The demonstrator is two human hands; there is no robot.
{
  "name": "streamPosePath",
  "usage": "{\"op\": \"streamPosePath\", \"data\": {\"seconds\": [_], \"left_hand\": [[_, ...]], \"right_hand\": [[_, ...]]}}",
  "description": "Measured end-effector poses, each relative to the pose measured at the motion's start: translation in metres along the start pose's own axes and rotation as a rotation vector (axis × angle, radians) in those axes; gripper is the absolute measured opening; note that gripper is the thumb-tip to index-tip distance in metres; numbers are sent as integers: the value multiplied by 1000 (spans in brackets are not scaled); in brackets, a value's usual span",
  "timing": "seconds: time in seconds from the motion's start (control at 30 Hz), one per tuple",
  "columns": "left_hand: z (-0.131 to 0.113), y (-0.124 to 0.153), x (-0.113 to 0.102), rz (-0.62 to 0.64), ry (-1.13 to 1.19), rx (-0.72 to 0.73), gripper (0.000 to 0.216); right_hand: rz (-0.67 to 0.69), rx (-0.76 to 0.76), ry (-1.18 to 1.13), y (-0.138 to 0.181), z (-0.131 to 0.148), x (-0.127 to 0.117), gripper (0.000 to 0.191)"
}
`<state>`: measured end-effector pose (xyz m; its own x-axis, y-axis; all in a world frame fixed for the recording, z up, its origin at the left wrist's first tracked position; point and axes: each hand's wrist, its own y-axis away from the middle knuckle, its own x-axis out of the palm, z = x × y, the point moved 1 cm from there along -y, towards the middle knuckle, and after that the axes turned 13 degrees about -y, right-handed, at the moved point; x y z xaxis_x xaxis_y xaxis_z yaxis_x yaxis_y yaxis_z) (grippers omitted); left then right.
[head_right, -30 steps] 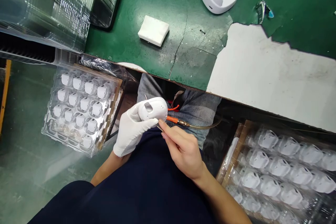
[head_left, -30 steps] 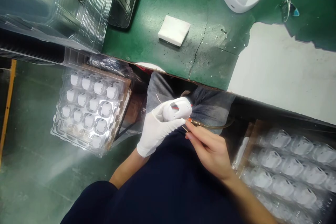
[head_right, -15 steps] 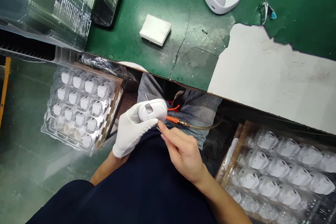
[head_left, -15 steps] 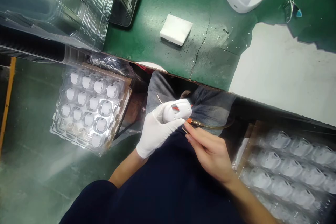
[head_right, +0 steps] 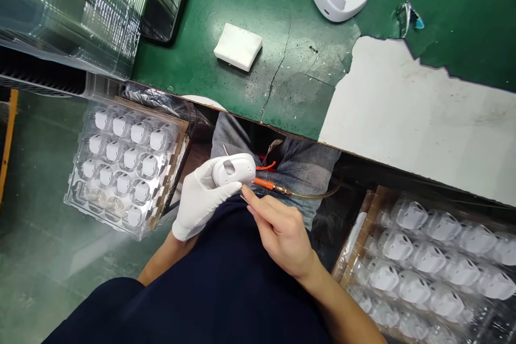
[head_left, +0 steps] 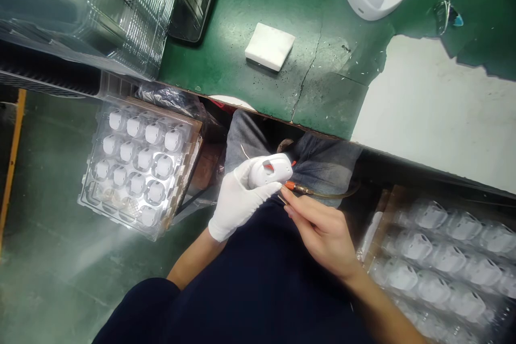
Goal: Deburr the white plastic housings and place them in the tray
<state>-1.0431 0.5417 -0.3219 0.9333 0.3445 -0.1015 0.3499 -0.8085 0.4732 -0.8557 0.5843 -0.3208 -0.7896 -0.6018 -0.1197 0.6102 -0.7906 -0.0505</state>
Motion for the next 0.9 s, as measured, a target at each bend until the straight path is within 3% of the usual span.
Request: {"op": "streamPosePath", "data": {"seconds": [0.17, 0.27, 0.37, 0.47, 0.63, 0.8, 0.9], "left_hand": [[-3, -2, 2, 41, 120, -22, 56], [-4, -3, 1, 46, 161, -32, 56], [-5, -4, 3, 41, 174, -5, 48], [-3, -8, 7, 40, 175, -25, 39], [11, -11, 8, 133, 276, -81, 49], [19, -18, -5, 254, -329, 358, 75], [15, -24, 2, 407, -586, 656, 38]], "right_hand": [[-62, 48, -47, 3, -7, -3, 40], [-267, 165, -110, 4, -18, -7, 41], [-441, 279, -234, -2, -30, -7, 31], [-377, 378, -461, -11, -39, 0, 25], [-293, 519, -856, -21, -42, 2, 40], [-296, 638, -962, -28, -39, -10, 53], [-191, 717, -983, -33, -38, -13, 56]]}}
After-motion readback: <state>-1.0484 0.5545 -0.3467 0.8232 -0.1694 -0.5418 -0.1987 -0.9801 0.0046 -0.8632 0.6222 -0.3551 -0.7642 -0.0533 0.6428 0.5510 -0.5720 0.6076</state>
